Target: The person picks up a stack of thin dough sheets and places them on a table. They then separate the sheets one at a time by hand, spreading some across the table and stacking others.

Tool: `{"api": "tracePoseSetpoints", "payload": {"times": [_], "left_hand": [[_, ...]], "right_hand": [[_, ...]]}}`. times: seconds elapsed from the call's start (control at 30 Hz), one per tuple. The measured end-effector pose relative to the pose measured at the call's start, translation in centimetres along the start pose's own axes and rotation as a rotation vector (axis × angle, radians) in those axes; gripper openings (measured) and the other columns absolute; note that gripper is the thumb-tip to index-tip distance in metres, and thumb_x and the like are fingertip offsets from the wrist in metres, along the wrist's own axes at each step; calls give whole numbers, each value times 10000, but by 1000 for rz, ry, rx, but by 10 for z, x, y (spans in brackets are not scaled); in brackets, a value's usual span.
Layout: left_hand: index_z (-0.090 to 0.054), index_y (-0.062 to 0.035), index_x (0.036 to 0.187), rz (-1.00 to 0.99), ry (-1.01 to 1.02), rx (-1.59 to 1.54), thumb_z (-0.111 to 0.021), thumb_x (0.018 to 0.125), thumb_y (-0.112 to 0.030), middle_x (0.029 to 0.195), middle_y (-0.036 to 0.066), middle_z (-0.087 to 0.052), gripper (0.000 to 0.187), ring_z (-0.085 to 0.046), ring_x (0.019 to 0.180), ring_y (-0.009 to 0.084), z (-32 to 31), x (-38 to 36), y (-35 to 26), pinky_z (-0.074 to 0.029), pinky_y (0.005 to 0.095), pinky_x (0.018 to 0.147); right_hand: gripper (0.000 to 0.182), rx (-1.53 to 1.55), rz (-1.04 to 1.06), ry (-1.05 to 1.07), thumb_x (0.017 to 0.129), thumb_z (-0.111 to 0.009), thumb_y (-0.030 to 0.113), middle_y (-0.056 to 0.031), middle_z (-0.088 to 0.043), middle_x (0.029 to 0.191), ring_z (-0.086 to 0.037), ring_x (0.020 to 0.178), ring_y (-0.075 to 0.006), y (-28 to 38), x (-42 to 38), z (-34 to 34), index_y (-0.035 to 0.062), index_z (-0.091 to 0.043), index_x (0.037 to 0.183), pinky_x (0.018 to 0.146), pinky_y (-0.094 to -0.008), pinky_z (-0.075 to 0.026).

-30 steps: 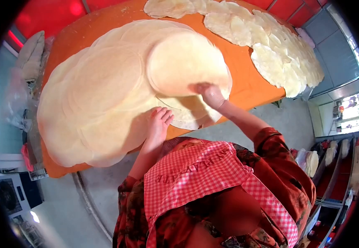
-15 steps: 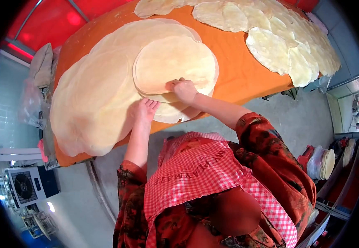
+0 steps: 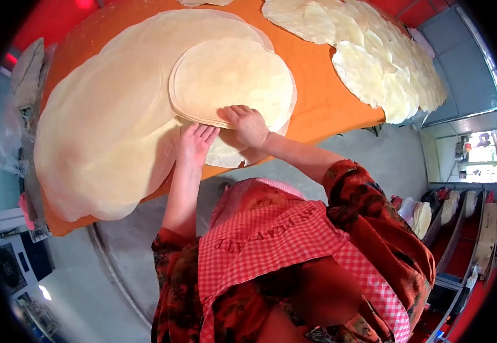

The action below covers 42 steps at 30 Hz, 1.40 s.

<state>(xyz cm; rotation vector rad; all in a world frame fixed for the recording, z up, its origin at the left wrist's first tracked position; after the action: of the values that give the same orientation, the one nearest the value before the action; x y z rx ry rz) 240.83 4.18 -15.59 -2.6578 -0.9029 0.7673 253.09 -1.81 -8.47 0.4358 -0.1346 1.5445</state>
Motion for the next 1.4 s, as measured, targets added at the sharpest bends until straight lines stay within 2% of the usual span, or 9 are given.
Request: {"api": "tracePoseSetpoints", "payload": {"times": [0.2, 0.43, 0.47, 0.7, 0.8, 0.9, 1.0, 1.17, 1.4], "left_hand": [[-449, -39, 1133, -341, -463, 395, -565, 855, -87, 1020, 72, -532, 305, -544, 940, 183, 47, -78, 7, -465, 333, 836], [-423, -69, 1126, -294, -469, 203, -593, 845, -79, 1036, 71, -521, 328, -564, 959, 234, 57, -118, 51, -486, 381, 821], [-431, -59, 1114, -348, -501, 258, -582, 854, -74, 1022, 70, -512, 301, -567, 945, 233, 55, -121, 52, -488, 367, 821], [-430, -53, 1085, -376, -402, 256, -568, 819, -57, 958, 69, -512, 300, -556, 866, 183, 25, -103, 53, -491, 347, 808], [-468, -49, 1028, -359, -374, 206, -568, 816, -57, 901, 55, -540, 235, -567, 832, 190, 18, -92, 42, -495, 359, 805], [-506, -49, 952, -314, -396, 137, -564, 819, -61, 887, 54, -551, 145, -571, 819, 192, 29, -86, 46, -499, 353, 796], [-532, -48, 897, -292, -413, 112, -560, 823, -64, 875, 57, -557, 81, -572, 813, 192, 40, -84, 50, -504, 343, 783], [-533, -41, 930, -234, -413, 83, -546, 841, -77, 858, 63, -567, 97, -576, 824, 199, 49, -77, 56, -510, 338, 775], [-503, 23, 1011, -227, -289, 64, -495, 876, -97, 1068, 159, -552, 180, -544, 1044, 299, 38, -73, 42, -443, 425, 970]], "right_hand": [[139, -121, 71, 255, 711, -530, 76, -139, -639, 703, -638, 670, -312, -21, 46, 5, 63, -669, 715, 572, -404, -511], [164, -62, 145, 249, 780, -545, 108, -191, -626, 724, -631, 694, -337, -63, -103, 72, 74, -681, 865, 624, -440, -501], [159, -53, -41, 560, 781, -562, 121, -218, -632, 821, -626, 805, -353, -75, -109, 73, 50, -674, 868, 719, -443, -500], [337, 46, -145, 266, 898, -452, 244, -94, -654, 949, -617, 856, -226, -122, 122, 257, 57, -597, 1137, 790, -397, -487], [278, 468, 179, 62, 750, -693, 238, -99, -662, 785, -607, 674, -134, -101, 183, 313, 47, -696, 951, 619, -350, -487], [230, -598, 121, 26, 791, -636, 176, -104, -662, 812, -612, 715, -122, -22, 152, 339, 27, -683, 960, 599, -339, -491], [190, -223, 125, -101, 836, -553, 149, -131, -664, 823, -647, 773, -290, -2, 86, 266, 78, -680, 958, 668, -393, -508], [195, -120, 187, 117, 840, -550, 221, -100, -651, 785, -648, 717, -227, -12, -16, 9, 125, -674, 956, 603, -359, -517], [185, -73, 249, 42, 707, -586, 173, -53, -619, 889, -613, 856, -227, 2, -36, 0, 98, -645, 865, 651, -336, -527]]}}
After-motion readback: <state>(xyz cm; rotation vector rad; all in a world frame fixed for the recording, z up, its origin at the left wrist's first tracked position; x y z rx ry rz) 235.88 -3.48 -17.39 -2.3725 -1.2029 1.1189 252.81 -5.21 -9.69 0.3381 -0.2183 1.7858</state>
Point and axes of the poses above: each hand's wrist, its own x-axis towards the middle knuckle, its own z-axis out of the back of the hand, y = z × x, the point moved 8 cm from there along x, towards the middle knuckle
